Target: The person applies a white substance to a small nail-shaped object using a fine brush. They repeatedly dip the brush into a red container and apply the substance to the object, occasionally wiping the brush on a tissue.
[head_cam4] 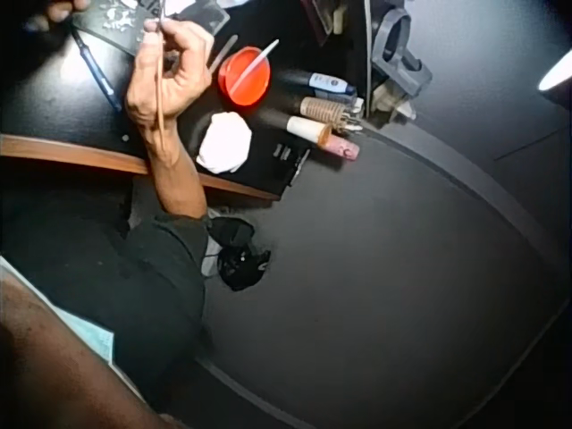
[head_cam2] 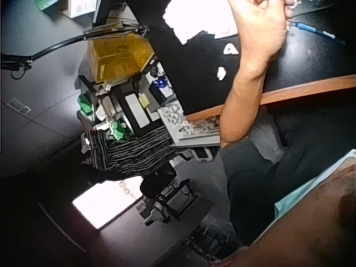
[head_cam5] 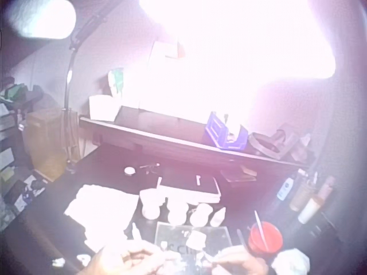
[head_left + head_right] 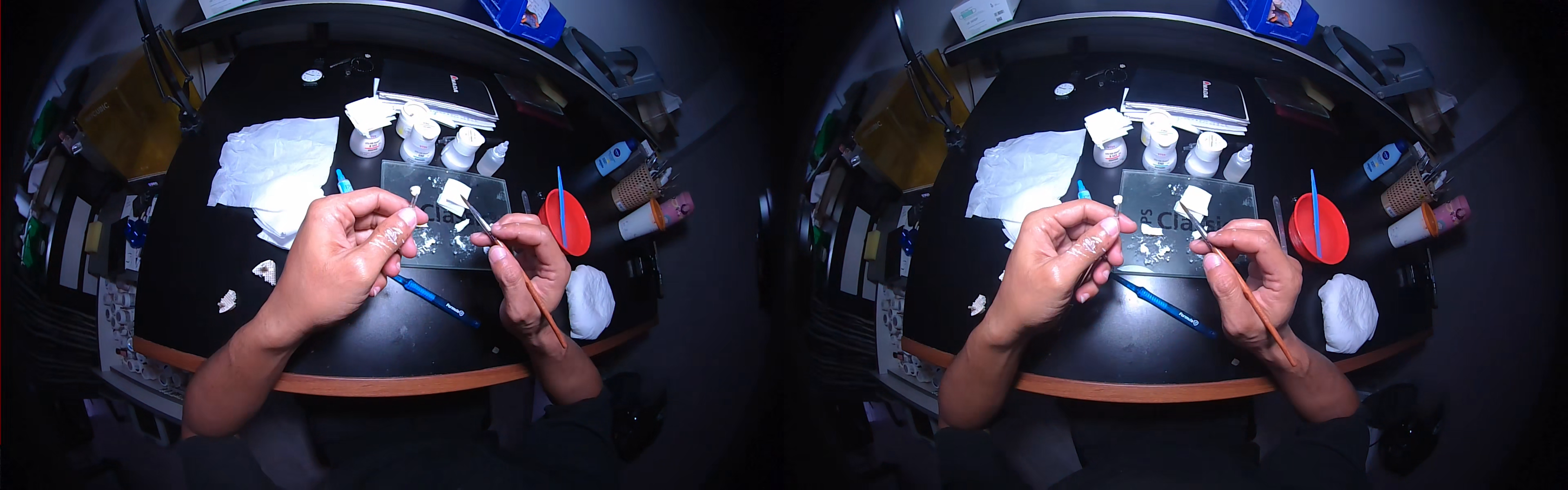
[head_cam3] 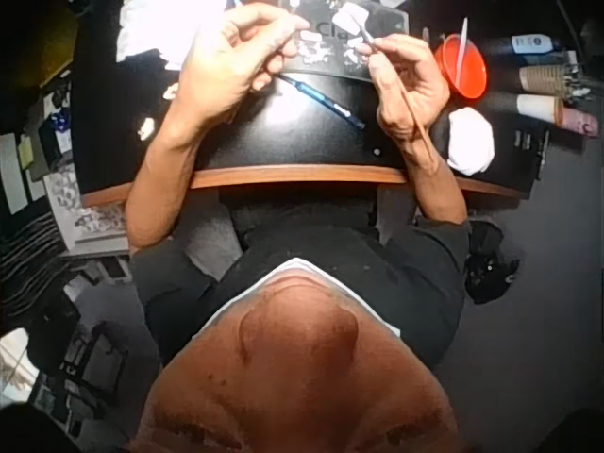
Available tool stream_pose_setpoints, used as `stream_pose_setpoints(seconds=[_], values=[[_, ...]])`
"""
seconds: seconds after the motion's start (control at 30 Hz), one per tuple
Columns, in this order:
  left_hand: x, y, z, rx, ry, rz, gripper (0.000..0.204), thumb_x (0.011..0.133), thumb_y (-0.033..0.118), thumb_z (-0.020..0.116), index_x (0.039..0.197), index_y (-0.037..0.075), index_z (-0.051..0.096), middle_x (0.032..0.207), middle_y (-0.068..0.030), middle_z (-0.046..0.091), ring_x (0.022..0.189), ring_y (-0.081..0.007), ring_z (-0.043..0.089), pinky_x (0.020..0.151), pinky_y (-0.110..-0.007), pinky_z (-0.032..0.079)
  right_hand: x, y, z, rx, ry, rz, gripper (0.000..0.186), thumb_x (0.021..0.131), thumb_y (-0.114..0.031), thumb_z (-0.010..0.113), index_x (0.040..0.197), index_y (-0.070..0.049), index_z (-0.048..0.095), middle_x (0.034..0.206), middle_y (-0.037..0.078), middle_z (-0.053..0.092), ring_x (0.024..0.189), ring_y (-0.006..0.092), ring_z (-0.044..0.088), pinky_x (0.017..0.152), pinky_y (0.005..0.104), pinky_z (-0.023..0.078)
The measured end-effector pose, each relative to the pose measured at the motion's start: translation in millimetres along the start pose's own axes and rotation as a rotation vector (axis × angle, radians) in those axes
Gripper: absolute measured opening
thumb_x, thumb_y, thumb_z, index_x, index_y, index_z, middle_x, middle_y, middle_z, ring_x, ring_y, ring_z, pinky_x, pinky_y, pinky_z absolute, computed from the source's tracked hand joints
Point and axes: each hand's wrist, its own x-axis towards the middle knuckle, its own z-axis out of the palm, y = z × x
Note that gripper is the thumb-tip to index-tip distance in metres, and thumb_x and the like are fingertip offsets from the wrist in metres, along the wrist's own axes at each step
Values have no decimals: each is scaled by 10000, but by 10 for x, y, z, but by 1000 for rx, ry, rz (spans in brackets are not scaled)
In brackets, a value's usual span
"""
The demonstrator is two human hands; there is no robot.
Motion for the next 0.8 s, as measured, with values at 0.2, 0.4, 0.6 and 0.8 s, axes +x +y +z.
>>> stream_pose_setpoints(seconds=[0.2,0.4,0.6,0.8], values=[[-6,13,-5,-29,84,-11,188,1034,119,584,1068,-45,671,774,-46,636,566,-36,560,439,-152,411,-63,107,45,-62,-16,15,128,789,53,710,912,31,680,893,133,652,846,173,630,750,265,495],[38,31,-86,36,218,127,222,1046,120,552,1084,-67,664,766,-53,620,552,-33,541,416,-147,379,-101,157,-95,-52,-9,156,132,765,57,713,876,15,655,894,113,606,826,150,568,738,256,441],[4,67,65,94,264,53,204,1035,110,561,1061,-67,658,738,-55,613,534,-27,526,415,-146,356,-212,274,-349,-231,-70,157,120,725,43,707,810,3,633,838,102,592,785,152,544,679,258,438],[15,86,87,124,314,25,195,1031,117,564,1046,-51,662,725,-49,600,521,-24,508,413,-148,344,-238,388,-343,-338,-97,26,118,670,16,684,765,-15,622,738,71,614,808,190,573,687,275,463]])
